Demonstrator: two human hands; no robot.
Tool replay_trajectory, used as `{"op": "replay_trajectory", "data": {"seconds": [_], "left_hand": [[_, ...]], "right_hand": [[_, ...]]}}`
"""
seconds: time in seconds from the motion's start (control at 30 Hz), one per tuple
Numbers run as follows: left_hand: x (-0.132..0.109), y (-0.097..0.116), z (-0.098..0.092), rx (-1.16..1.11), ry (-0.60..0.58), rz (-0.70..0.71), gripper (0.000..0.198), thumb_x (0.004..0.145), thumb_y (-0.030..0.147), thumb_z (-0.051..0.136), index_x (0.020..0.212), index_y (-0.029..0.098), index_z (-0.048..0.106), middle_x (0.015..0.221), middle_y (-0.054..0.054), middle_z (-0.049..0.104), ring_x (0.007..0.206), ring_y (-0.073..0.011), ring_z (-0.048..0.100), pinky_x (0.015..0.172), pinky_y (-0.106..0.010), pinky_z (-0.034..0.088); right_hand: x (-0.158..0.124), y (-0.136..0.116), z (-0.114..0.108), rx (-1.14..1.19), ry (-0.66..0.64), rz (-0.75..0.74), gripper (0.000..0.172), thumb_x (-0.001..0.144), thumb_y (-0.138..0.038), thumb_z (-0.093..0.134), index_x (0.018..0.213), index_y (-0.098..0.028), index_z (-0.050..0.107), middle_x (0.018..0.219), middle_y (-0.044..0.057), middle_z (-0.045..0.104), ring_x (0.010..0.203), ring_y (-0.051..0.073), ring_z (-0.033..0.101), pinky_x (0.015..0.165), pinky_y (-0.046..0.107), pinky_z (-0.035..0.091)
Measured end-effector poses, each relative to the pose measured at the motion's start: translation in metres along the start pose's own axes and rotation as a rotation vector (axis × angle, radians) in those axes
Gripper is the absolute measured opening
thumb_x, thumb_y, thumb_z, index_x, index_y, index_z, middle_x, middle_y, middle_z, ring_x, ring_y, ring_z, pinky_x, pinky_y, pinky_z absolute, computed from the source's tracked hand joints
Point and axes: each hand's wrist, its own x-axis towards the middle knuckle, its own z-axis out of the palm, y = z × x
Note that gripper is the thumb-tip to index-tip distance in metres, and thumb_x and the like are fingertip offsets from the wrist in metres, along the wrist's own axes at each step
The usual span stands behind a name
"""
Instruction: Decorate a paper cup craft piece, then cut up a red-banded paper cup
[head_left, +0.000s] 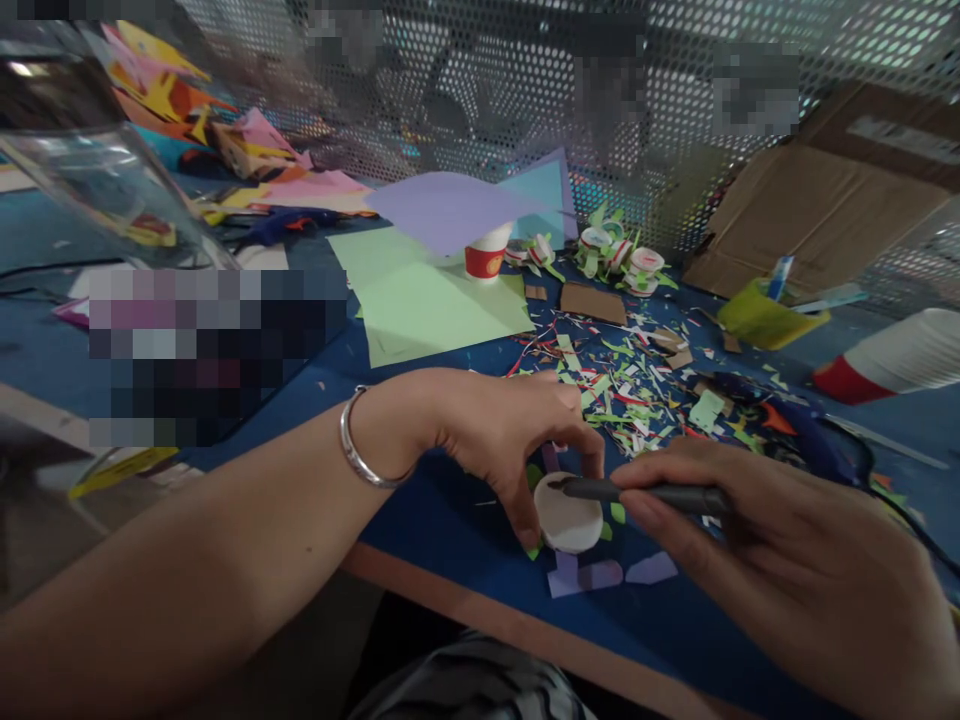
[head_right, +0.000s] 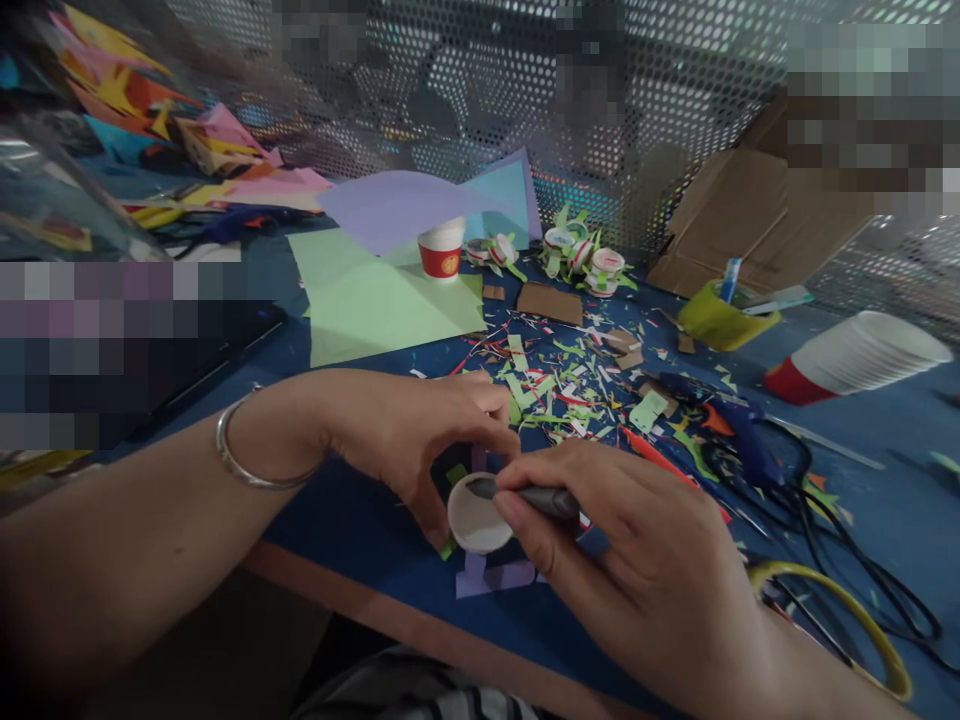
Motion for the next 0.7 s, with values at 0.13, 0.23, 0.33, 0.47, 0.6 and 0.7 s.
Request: {"op": "replay_trajectory", "data": {"seconds": [0.13,0.23,0.33,0.47,0.6,0.7], "left_hand": [[0.0023,0.0024,0.0008,0.049,0.003,-0.013,0.053,0.060,0.043,0.093,0.108,0.032,0.074,0.102,-0.003,0.057,0.103,-0.0253,0.054,0.081,-0.032,0.045],[0.0027,0.0018,0.0012,0.063,0.002,-0.023,0.052,0.060,0.045,0.093,0.108,0.033,0.074,0.105,-0.004,0.057,0.105,-0.0272,0.053,0.083,-0.034,0.044],[0.0029,0.0006,0.0016,0.059,0.008,-0.025,0.052,0.060,0.045,0.092,0.108,0.034,0.075,0.106,-0.004,0.057,0.105,-0.0272,0.052,0.084,-0.034,0.044],[0.0036,-0.0004,0.0004,0.051,0.005,-0.022,0.054,0.059,0.046,0.093,0.108,0.032,0.075,0.105,-0.004,0.058,0.105,-0.0266,0.052,0.083,-0.034,0.043],[0.0046,-0.0011,-0.0017,0.031,-0.061,-0.001,0.055,0.062,0.050,0.091,0.109,0.028,0.074,0.106,-0.004,0.057,0.106,-0.0259,0.050,0.087,-0.034,0.040],[0.0049,-0.0015,-0.0017,0.048,-0.055,-0.015,0.057,0.062,0.051,0.090,0.112,0.030,0.073,0.106,-0.004,0.055,0.106,-0.0257,0.048,0.087,-0.034,0.038]], "right_hand": [[0.0011,0.0005,0.0026,0.006,-0.019,-0.014,0.007,0.097,-0.032,0.060,0.100,-0.031,0.066,0.088,-0.004,0.079,0.070,0.015,0.074,0.065,0.026,0.058],[0.0010,0.0002,0.0035,0.010,-0.025,-0.023,0.008,0.098,-0.033,0.059,0.102,-0.031,0.066,0.090,-0.005,0.079,0.072,0.015,0.075,0.067,0.026,0.059],[0.0006,-0.0009,0.0039,-0.010,-0.011,-0.026,0.009,0.098,-0.034,0.059,0.103,-0.031,0.066,0.090,-0.005,0.079,0.073,0.015,0.075,0.070,0.026,0.060],[0.0017,-0.0009,0.0047,-0.020,-0.005,-0.050,0.010,0.099,-0.033,0.057,0.100,-0.031,0.067,0.087,-0.005,0.079,0.070,0.014,0.075,0.070,0.025,0.060],[0.0009,0.0011,0.0045,-0.032,-0.028,-0.063,0.011,0.100,-0.031,0.056,0.102,-0.032,0.066,0.091,-0.008,0.079,0.074,0.011,0.075,0.072,0.020,0.059],[-0.0016,0.0018,0.0022,-0.029,-0.065,-0.086,0.011,0.099,-0.030,0.056,0.105,-0.032,0.065,0.096,-0.007,0.078,0.079,0.012,0.075,0.076,0.019,0.059]]}}
